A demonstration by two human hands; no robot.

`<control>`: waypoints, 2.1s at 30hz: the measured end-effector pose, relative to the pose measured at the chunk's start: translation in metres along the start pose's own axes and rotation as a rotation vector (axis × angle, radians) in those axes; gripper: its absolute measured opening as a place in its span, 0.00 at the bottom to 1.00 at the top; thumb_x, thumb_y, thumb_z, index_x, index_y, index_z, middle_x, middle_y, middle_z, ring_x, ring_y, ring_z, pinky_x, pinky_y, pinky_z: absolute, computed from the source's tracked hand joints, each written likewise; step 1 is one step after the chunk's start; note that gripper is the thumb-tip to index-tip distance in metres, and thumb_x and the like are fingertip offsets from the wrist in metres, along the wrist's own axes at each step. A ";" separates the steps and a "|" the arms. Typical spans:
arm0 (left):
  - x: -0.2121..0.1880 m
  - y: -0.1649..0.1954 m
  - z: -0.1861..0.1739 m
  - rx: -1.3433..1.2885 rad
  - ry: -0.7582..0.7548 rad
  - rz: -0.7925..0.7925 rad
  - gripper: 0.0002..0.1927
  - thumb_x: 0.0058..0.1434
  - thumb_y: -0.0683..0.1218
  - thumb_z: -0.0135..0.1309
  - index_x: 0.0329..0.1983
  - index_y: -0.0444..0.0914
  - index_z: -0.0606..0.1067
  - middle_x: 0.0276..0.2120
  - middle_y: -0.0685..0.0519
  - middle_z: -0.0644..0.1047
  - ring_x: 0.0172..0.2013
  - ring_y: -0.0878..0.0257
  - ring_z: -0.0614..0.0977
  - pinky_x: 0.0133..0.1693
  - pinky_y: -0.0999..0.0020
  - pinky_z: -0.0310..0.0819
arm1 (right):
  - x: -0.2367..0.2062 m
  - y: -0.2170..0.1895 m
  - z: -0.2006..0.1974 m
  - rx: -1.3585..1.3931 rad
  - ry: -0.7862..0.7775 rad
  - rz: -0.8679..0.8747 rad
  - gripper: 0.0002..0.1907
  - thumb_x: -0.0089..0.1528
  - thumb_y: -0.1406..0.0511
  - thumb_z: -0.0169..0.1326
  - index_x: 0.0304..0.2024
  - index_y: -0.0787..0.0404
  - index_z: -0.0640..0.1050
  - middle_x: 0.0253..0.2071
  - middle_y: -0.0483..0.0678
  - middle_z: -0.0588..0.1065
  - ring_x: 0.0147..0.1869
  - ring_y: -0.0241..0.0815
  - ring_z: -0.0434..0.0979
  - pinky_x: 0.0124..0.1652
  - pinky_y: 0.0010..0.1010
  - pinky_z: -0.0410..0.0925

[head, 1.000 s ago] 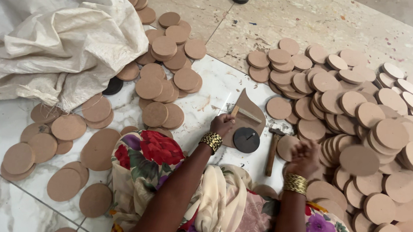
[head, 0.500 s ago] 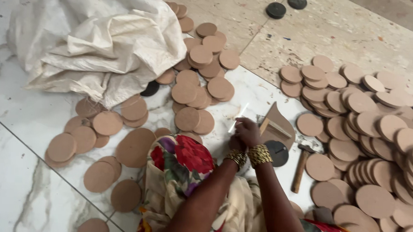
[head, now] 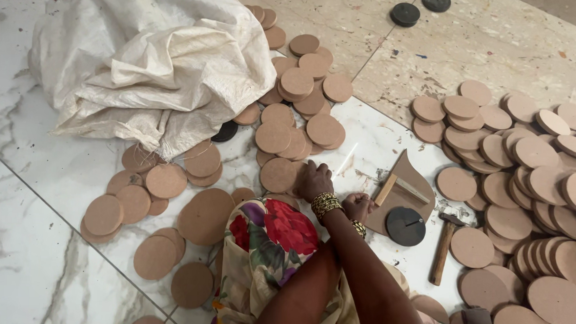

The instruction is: The person sits on a cushion on the floor and hammers a nail through the center of small round wooden discs using a hammer and a wooden guide template. They place each disc on the template, position a nail, hammer it in, and set the finished disc aside, repeating with discs taken from a large pile.

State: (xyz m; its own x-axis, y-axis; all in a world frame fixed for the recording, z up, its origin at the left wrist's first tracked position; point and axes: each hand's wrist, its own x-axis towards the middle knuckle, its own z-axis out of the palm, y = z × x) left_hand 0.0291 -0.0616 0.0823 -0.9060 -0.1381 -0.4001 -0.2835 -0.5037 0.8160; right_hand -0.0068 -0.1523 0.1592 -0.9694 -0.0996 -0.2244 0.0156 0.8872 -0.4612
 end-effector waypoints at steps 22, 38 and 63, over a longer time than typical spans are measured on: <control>0.012 -0.015 -0.001 -0.064 -0.084 -0.043 0.12 0.73 0.50 0.52 0.51 0.38 0.70 0.34 0.54 0.81 0.30 0.70 0.78 0.36 0.75 0.76 | 0.026 0.027 -0.003 -0.470 0.387 -0.182 0.42 0.49 0.55 0.66 0.66 0.48 0.69 0.66 0.61 0.62 0.70 0.65 0.60 0.56 0.59 0.59; 0.034 -0.022 -0.004 -0.014 0.016 -0.237 0.13 0.70 0.49 0.53 0.51 0.35 0.75 0.38 0.52 0.83 0.29 0.69 0.80 0.33 0.74 0.75 | 0.053 -0.026 0.030 -0.402 0.123 -0.736 0.23 0.51 0.60 0.60 0.51 0.43 0.82 0.71 0.44 0.62 0.77 0.54 0.53 0.63 0.67 0.54; 0.041 -0.013 0.002 -0.209 0.148 -0.217 0.18 0.64 0.55 0.57 0.50 0.40 0.74 0.31 0.55 0.76 0.29 0.68 0.75 0.29 0.71 0.69 | 0.014 0.171 -0.102 0.145 0.329 -0.087 0.14 0.60 0.62 0.63 0.46 0.60 0.85 0.38 0.55 0.83 0.42 0.49 0.83 0.46 0.38 0.74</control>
State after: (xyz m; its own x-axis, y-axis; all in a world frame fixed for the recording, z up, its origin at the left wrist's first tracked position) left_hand -0.0048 -0.0589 0.0566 -0.7717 -0.1234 -0.6239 -0.3801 -0.6971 0.6080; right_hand -0.0429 0.0438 0.1647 -0.9952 -0.0011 0.0982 -0.0590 0.8063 -0.5886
